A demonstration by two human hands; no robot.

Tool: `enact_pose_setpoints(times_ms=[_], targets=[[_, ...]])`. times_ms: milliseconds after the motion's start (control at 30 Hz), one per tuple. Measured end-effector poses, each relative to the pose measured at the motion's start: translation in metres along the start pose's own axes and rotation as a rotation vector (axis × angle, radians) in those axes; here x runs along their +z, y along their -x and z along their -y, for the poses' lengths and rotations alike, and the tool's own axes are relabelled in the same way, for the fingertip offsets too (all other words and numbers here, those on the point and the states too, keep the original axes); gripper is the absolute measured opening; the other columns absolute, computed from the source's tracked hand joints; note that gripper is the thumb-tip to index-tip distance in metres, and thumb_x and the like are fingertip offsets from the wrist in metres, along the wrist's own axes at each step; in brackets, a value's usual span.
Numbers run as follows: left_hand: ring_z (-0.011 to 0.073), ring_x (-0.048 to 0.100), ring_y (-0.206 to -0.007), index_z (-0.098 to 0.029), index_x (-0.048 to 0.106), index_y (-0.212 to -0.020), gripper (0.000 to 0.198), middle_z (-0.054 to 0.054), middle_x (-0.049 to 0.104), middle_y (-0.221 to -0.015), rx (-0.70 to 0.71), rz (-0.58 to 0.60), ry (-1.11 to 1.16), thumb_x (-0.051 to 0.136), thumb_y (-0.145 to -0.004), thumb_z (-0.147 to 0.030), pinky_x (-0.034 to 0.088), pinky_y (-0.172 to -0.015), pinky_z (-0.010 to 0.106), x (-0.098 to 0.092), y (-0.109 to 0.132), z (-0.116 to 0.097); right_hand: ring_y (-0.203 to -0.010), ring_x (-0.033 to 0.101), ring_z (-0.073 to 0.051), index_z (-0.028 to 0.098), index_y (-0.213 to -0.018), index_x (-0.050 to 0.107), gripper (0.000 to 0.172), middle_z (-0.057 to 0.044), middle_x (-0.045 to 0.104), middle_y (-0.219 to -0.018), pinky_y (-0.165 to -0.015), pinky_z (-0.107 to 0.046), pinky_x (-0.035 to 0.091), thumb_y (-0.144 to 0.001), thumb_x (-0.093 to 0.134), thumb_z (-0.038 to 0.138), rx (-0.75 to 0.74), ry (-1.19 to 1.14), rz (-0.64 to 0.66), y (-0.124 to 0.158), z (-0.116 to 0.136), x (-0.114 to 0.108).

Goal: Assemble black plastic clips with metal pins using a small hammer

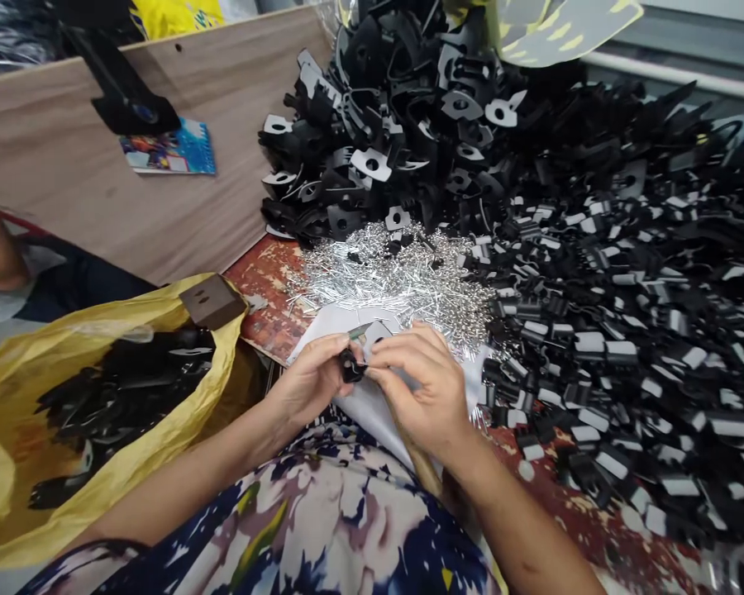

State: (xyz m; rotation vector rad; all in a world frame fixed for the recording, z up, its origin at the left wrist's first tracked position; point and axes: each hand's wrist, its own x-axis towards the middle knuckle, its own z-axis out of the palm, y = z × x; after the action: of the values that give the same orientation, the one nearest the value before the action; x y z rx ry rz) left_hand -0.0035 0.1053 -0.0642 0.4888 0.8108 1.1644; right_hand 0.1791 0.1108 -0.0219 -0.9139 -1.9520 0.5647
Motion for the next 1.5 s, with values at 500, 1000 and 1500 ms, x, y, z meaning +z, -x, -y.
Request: enact_pose_setpoints(times_ms=[500,1000,1500], targets=[[0.0127,0.057,-0.060,-0.012,0.075,-0.081,0.033,0.004,0.065,-0.075,-0.028,0.042,0.160,0.087,-0.075,-0.043,0.049,-0.043,0.022,-0.004,-0.001,0.008,-0.092,0.071,-0.018,0.025,-0.088,0.064,0.009,0.002,0.077,-0.096,-0.119,-0.058,0.032,-0.095,0.066,0.019,-0.013,0.020,-0.026,-0.006,-0.006,0.024],[0.0121,0.056,-0.063,-0.014,0.073,-0.078,0.033,0.002,0.064,-0.075,0.015,-0.086,0.142,0.090,-0.071,-0.041,0.053,-0.046,0.022,-0.011,-0.004,0.013,-0.083,0.063,-0.017,0.018,-0.105,0.072,0.018,-0.004,0.071,-0.089,-0.077,-0.031,0.053,-0.100,0.056,0.011,-0.192,0.304,0.159,-0.010,0.002,0.017],[0.0089,0.052,-0.056,-0.016,0.056,-0.063,0.044,-0.004,0.053,-0.061,0.168,-0.186,0.170,0.089,-0.066,-0.045,0.048,-0.051,0.021,0.010,-0.005,0.017,-0.085,0.061,-0.023,0.008,-0.126,0.067,0.029,-0.009,0.070,-0.086,-0.082,-0.034,0.046,-0.101,0.052,0.010,-0.524,0.742,0.206,-0.012,0.014,0.021]])
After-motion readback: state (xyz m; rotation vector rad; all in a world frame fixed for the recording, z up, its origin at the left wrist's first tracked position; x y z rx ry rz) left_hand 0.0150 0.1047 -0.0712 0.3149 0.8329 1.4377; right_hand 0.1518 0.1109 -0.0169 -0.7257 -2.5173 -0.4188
